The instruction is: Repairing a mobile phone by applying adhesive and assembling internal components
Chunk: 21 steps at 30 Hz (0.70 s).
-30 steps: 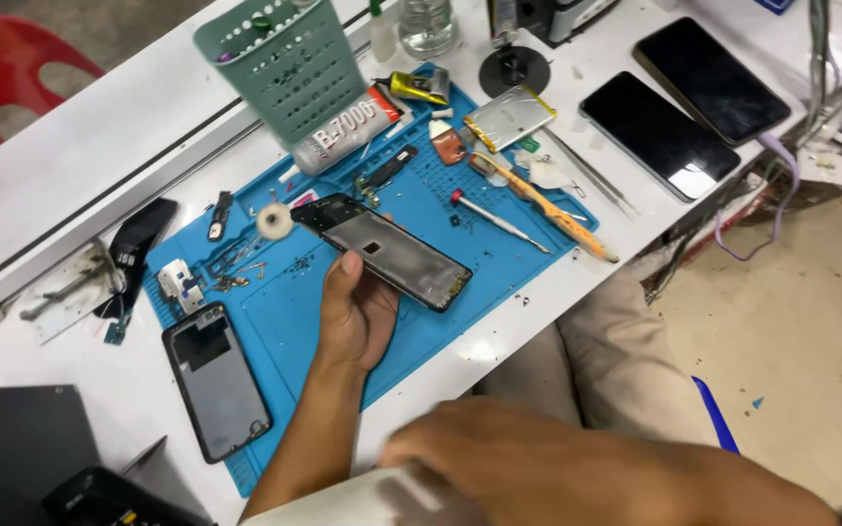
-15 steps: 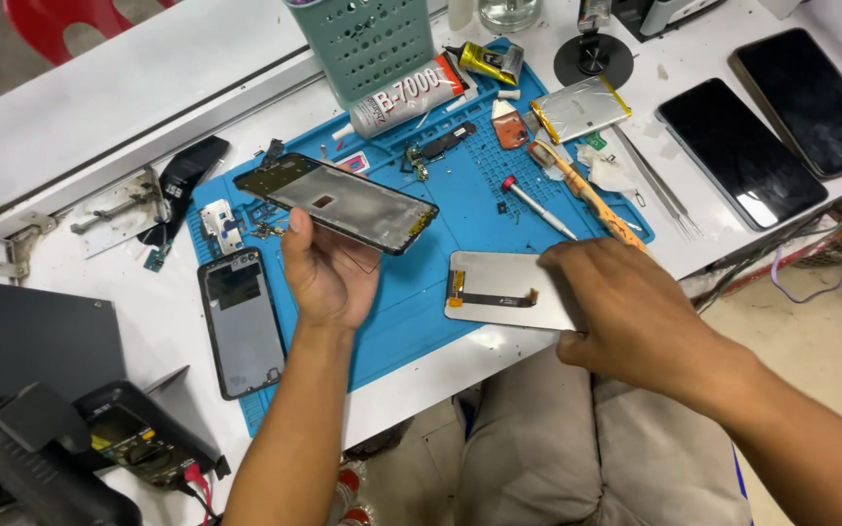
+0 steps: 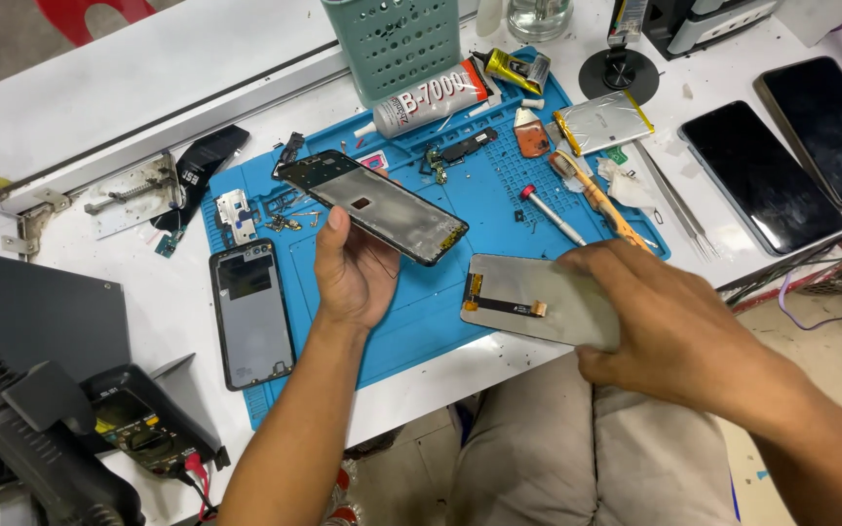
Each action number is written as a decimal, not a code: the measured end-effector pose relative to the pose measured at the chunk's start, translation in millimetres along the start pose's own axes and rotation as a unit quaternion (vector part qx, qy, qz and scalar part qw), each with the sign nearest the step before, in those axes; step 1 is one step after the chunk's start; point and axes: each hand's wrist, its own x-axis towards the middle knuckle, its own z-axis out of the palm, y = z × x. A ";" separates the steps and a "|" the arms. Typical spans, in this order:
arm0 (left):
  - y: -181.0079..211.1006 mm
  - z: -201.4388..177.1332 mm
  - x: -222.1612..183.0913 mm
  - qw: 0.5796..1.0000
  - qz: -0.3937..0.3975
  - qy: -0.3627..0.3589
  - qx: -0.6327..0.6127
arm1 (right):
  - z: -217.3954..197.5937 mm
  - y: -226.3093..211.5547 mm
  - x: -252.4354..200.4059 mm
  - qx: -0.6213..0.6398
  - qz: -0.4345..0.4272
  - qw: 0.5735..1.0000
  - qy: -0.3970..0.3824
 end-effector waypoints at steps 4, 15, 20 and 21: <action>1.9 3.3 0.5 1.000 -0.008 -0.020 -0.007 | -35.4 -9.8 6.3 -0.103 0.000 0.995 -0.002; 2.8 11.4 -1.6 0.996 -0.024 -0.075 0.032 | -85.2 -35.5 40.8 -0.096 -0.145 0.983 -0.065; 5.0 11.9 -0.9 0.997 -0.028 -0.071 0.023 | -92.1 -43.9 48.1 -0.089 -0.136 0.985 -0.059; 5.3 11.5 -1.2 0.996 -0.035 -0.072 0.024 | -93.4 -44.2 47.1 -0.069 -0.133 0.987 -0.051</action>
